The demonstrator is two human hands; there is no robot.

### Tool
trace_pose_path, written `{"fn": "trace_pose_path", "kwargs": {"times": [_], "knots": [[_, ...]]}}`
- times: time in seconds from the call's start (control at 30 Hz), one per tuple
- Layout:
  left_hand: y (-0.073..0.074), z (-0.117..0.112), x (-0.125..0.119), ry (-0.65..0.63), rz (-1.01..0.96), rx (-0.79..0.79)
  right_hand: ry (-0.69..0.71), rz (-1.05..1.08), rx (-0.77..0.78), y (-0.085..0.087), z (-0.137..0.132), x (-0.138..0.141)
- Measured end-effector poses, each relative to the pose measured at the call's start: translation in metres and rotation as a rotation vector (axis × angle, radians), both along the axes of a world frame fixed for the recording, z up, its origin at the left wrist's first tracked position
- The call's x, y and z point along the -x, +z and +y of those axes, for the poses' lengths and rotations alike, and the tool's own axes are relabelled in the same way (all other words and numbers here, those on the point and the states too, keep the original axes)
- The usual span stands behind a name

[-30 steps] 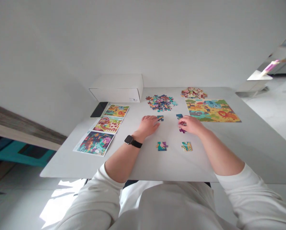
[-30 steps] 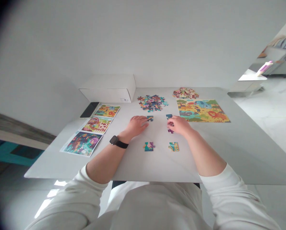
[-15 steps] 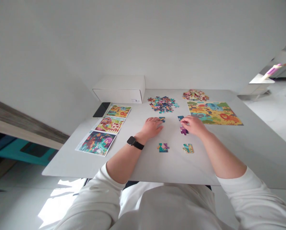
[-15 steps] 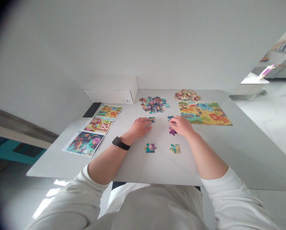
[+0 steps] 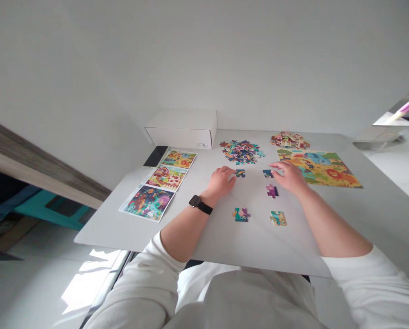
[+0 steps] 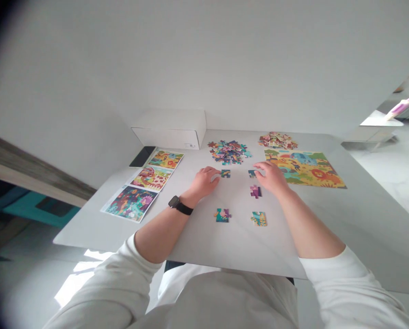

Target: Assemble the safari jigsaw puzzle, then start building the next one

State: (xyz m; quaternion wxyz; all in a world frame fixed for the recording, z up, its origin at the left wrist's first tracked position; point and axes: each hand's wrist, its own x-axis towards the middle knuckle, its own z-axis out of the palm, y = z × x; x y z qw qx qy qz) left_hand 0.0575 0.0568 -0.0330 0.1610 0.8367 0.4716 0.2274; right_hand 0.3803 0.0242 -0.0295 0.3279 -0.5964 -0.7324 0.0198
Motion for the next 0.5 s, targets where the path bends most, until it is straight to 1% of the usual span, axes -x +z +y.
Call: {"fn": "trace_pose_path", "kwargs": {"times": [0.13, 0.23, 0.37, 0.5], "knots": [[0.002, -0.001, -0.002, -0.012, 0.035, 0.024, -0.007, -0.108, 0.077, 0.009, 0.035, -0.005], [0.003, -0.003, -0.002, -0.018, 0.045, 0.024, -0.042, -0.203, 0.144, 0.015, 0.064, 0.004], [0.002, -0.003, -0.002, -0.025, 0.032, 0.030, -0.035, -0.326, 0.230, 0.018, 0.096, 0.034], [-0.002, -0.001, -0.002, -0.030, 0.006, 0.021, 0.004, -0.425, 0.278, 0.020, 0.117, 0.074]]}}
